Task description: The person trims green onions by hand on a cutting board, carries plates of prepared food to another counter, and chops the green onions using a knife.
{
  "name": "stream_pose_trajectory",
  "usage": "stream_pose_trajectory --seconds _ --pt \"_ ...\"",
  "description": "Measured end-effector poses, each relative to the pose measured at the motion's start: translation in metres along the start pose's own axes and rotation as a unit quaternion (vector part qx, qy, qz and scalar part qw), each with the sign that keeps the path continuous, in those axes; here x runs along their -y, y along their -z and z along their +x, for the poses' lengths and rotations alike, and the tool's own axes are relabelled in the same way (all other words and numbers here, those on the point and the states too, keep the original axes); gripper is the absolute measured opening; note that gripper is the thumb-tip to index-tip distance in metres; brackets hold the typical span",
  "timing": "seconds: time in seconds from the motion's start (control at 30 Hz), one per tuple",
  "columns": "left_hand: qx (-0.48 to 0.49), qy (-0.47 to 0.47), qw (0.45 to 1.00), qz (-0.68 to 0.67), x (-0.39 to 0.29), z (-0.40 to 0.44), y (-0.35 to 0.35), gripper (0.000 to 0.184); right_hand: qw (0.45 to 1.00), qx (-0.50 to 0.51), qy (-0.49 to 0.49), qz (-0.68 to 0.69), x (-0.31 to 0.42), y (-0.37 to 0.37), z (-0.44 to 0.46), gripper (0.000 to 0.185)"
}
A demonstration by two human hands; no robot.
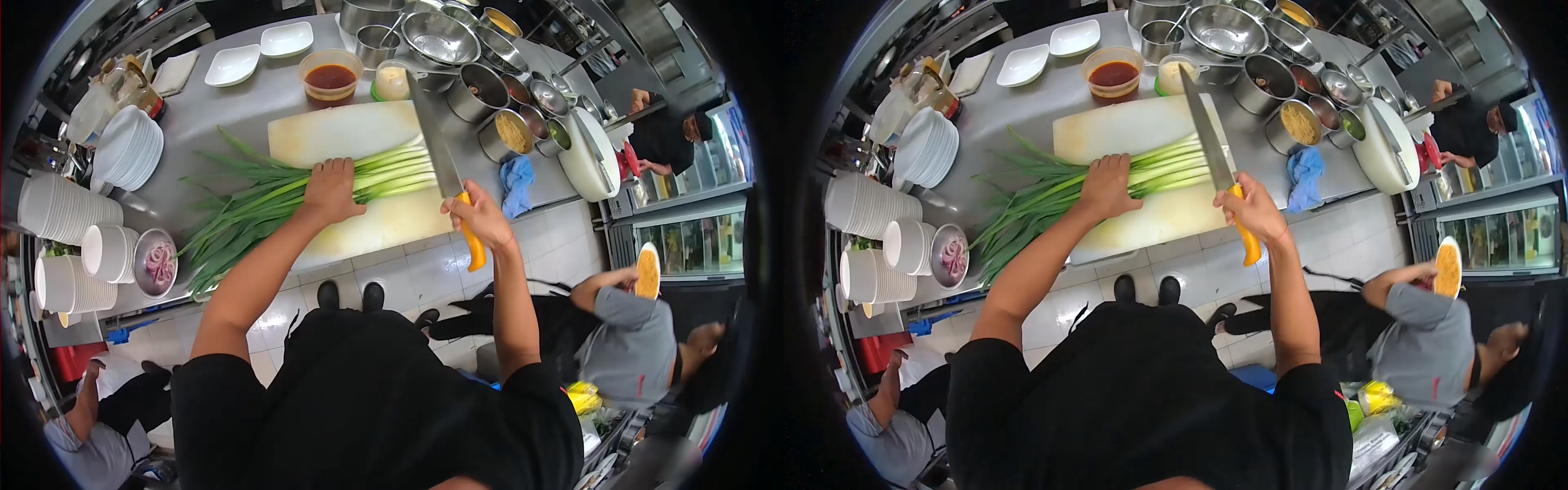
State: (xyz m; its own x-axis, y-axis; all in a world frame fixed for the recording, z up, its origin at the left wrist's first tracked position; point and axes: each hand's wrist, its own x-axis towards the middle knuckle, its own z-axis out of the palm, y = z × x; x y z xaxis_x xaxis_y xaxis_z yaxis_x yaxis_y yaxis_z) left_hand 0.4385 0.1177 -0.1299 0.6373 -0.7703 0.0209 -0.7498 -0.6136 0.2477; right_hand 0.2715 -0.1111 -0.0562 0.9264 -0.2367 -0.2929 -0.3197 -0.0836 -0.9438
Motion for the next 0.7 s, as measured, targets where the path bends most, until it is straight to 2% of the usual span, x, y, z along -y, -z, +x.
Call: stream_pose_trajectory --seconds 0.07,0.17,0.23,0.3,0.33,0.53,0.7 --pt "-0.002 -0.005 1.000 -0.011 0.001 0.001 -0.001 0.082 0.998 0.005 0.008 0.064 0.000 -0.022 -0.014 0.017" --pt "-0.011 -0.015 1.000 0.000 0.003 0.000 0.000 0.081 0.989 -0.010 -0.092 -0.113 0.002 -0.042 -0.026 0.021" --pt "-0.005 -0.015 1.000 -0.010 0.004 0.001 0.000 0.080 0.955 -0.051 -0.033 -0.291 -0.007 -0.058 -0.028 0.022" --pt "-0.001 -0.010 1.000 -0.018 0.005 0.001 0.000 0.079 0.885 -0.088 0.030 -0.457 -0.014 -0.077 -0.026 0.024" --pt "0.000 -0.006 1.000 -0.022 0.005 0.001 -0.001 0.078 0.896 -0.095 0.018 -0.433 -0.013 -0.085 -0.026 0.017" --pt "-0.003 -0.004 1.000 -0.027 0.005 0.001 -0.004 0.074 0.891 -0.100 0.046 -0.440 0.002 -0.108 -0.028 0.017" --pt "0.002 -0.004 1.000 -0.026 0.005 0.001 -0.003 0.075 0.883 -0.090 0.019 -0.460 0.001 -0.113 -0.023 0.017"
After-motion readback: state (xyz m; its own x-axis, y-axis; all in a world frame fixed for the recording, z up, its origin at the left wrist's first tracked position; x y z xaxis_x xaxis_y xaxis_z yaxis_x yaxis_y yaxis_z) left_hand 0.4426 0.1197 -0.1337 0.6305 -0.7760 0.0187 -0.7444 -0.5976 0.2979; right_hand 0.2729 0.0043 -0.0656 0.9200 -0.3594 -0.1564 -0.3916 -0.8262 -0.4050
